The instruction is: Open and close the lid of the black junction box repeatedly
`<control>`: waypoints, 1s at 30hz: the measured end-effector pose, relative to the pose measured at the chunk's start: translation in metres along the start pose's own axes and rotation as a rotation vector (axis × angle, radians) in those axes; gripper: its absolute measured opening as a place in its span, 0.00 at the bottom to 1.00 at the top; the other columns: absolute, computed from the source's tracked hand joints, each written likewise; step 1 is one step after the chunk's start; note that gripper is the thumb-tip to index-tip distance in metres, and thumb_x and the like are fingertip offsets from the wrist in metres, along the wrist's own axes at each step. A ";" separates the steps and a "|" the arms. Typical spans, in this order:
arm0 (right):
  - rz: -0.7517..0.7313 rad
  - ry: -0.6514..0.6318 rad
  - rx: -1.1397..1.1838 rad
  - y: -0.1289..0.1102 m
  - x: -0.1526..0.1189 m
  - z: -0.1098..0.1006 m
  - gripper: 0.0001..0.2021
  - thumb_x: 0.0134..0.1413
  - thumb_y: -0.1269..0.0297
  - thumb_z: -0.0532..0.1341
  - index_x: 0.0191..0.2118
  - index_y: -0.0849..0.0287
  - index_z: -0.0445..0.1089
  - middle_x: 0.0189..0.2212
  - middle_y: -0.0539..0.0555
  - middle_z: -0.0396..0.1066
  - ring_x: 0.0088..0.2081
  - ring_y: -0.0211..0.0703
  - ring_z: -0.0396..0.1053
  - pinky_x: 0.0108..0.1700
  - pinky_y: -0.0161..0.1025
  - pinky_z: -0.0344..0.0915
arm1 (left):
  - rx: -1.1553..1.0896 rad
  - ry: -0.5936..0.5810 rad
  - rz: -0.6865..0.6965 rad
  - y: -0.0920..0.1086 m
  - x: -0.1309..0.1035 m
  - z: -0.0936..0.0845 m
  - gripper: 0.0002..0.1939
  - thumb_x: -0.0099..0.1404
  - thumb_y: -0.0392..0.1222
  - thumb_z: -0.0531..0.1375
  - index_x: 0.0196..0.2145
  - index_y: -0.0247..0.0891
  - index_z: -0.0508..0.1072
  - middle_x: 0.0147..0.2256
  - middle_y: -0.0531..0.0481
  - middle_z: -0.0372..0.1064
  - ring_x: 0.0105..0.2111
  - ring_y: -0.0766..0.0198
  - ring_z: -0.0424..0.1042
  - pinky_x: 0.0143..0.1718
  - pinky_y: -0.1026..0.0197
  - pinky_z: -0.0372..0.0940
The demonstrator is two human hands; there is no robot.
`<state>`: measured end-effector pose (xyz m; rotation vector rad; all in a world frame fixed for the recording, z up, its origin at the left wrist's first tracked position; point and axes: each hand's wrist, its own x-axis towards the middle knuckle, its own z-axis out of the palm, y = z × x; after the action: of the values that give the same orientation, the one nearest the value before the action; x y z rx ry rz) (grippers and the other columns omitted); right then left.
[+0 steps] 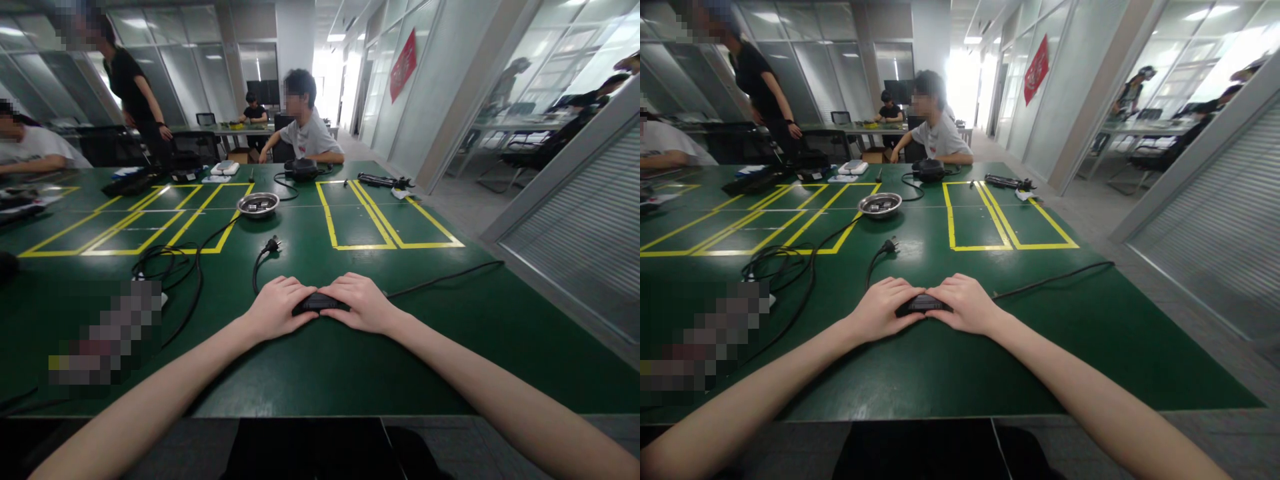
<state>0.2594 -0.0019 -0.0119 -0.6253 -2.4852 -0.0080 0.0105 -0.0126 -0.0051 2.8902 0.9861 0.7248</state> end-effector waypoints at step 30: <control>0.287 -0.048 0.134 -0.005 -0.001 -0.002 0.14 0.62 0.60 0.68 0.49 0.60 0.79 0.35 0.57 0.78 0.37 0.46 0.75 0.39 0.40 0.71 | -0.249 -0.043 -0.248 0.004 0.002 -0.004 0.14 0.66 0.47 0.68 0.46 0.38 0.77 0.40 0.47 0.77 0.40 0.56 0.75 0.43 0.56 0.69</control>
<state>0.2595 -0.0070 -0.0100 -0.9257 -2.3945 0.2833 0.0121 -0.0152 -0.0006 2.5059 1.1318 0.7070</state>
